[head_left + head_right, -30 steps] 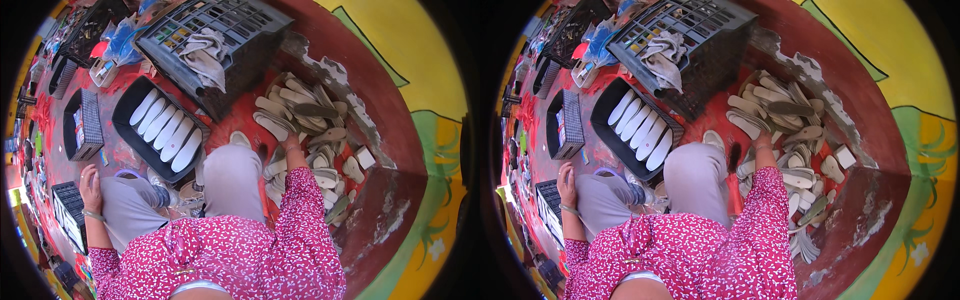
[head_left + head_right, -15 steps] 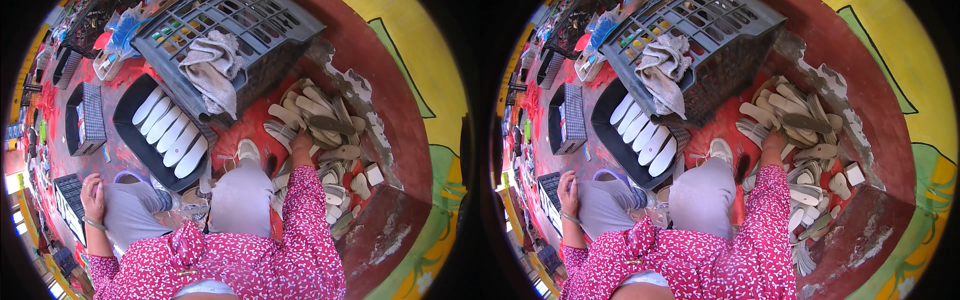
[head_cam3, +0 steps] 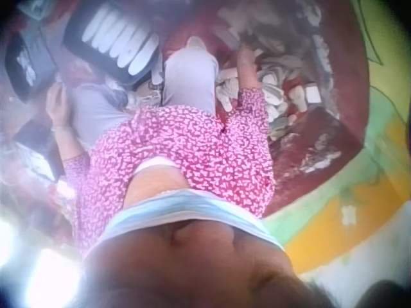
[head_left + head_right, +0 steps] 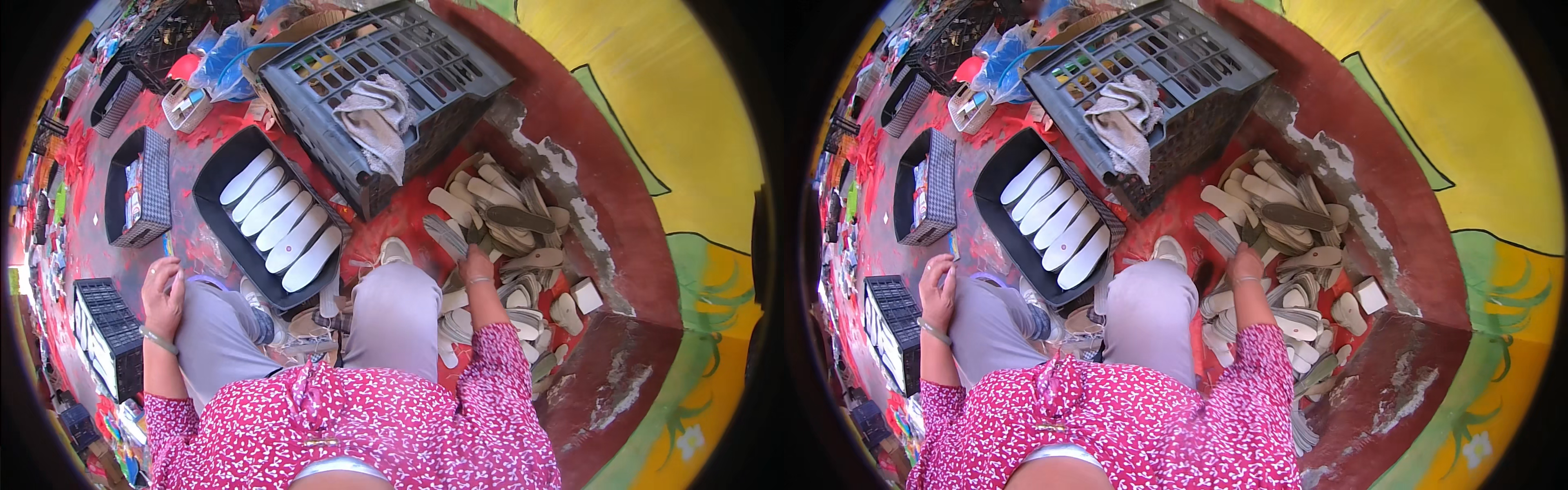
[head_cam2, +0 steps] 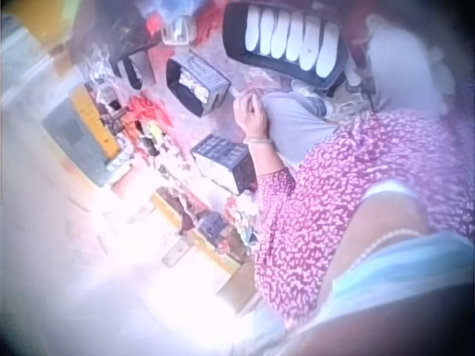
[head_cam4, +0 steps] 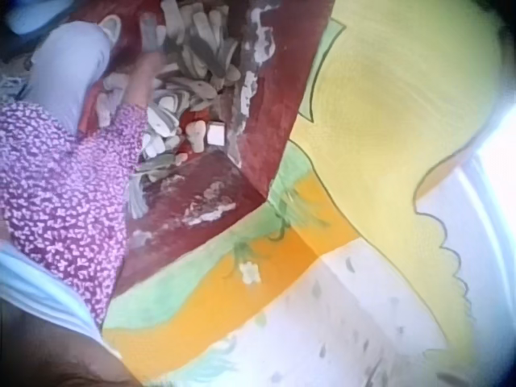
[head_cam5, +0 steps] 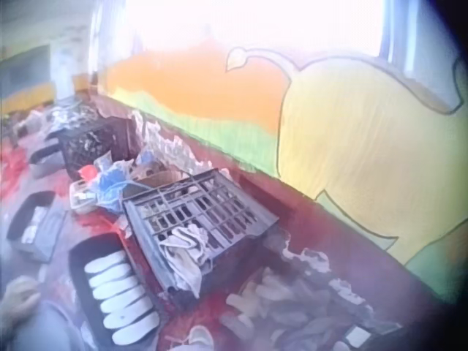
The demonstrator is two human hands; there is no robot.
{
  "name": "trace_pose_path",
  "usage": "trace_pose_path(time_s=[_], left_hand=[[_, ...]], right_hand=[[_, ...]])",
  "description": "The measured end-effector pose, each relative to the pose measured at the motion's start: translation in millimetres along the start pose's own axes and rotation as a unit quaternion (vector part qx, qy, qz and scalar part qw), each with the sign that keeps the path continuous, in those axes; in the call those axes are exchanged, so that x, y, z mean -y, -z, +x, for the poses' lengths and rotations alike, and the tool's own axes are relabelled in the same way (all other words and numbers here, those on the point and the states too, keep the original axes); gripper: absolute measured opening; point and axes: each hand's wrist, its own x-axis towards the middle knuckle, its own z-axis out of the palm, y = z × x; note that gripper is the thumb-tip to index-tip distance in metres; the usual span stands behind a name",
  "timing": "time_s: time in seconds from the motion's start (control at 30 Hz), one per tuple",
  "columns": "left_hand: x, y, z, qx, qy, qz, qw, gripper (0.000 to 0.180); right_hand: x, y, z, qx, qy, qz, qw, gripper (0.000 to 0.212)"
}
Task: The person picks up shoe insoles from a pile on the floor, wipes them with a cloth, and stacks them inside a black bin. They also briefly pick up and inspect a blue face mask before continuing with the insoles.
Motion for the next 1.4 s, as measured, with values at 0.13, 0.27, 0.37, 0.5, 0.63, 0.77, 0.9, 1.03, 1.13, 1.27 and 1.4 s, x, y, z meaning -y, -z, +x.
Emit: trace_pose_path(time_s=[0.13, 0.27, 0.37, 0.5, 0.63, 0.77, 0.9, 1.03, 1.13, 1.27, 1.4], left_hand=[[0.3, -3.2, -4.1, -0.02, -0.027, -0.011, 0.999, 0.007], [2.6, 4.1, -18.2, -0.018, 0.008, -0.049, 0.999, 0.009], [2.9, 5.1, -17.2, -0.021, 0.036, -0.21, 0.977, 0.015], [-47.7, 5.7, -6.6, 0.088, 0.125, -0.527, 0.836, 0.03], [-114.4, 2.2, 2.4, 0.166, 0.049, -0.697, 0.696, 0.062], [-124.6, 19.9, 17.6, 0.058, 0.044, -0.731, 0.678, 0.069], [-87.9, 6.9, 28.7, -0.036, 0.105, -0.648, 0.754, 0.073], [-51.2, -22.1, 22.4, -0.031, 0.129, -0.625, 0.769, 0.073], [-43.9, -45.7, 12.0, 0.011, 0.189, -0.468, 0.864, 0.07], [-63.7, -63.7, 24.1, 0.112, 0.206, -0.404, 0.884, 0.072], [-70.1, -69.3, 29.1, 0.116, 0.148, -0.38, 0.906, 0.073]], right_hand=[[-50.9, 56.6, -55.9, -0.012, 0.035, 0.182, 0.983, 0.052], [-61.0, 122.9, -128.9, 0.114, 0.071, 0.62, 0.773, 0.055], [-23.1, 175.4, -182.9, 0.135, 0.178, 0.703, 0.675, 0.061], [64.9, 201.3, -214.3, 0.191, 0.276, 0.728, 0.597, 0.059], [181.0, 199.1, -235.6, 0.221, 0.29, 0.724, 0.585, 0.041], [282.1, 192.6, -253.6, 0.305, 0.306, 0.676, 0.597, 0.048], [318.9, 172.1, -229.0, 0.288, 0.346, 0.573, 0.685, 0.049], [318.1, 183.3, -190.9, 0.027, 0.438, 0.39, 0.81, 0.024], [316.1, 183.4, -192.0, -0.187, 0.498, 0.283, 0.798, 0.026], [317.6, 160.8, -177.7, -0.291, 0.533, 0.155, 0.78, 0.029], [319.2, 160.2, -170.6, -0.309, 0.512, 0.11, 0.794, 0.015]])
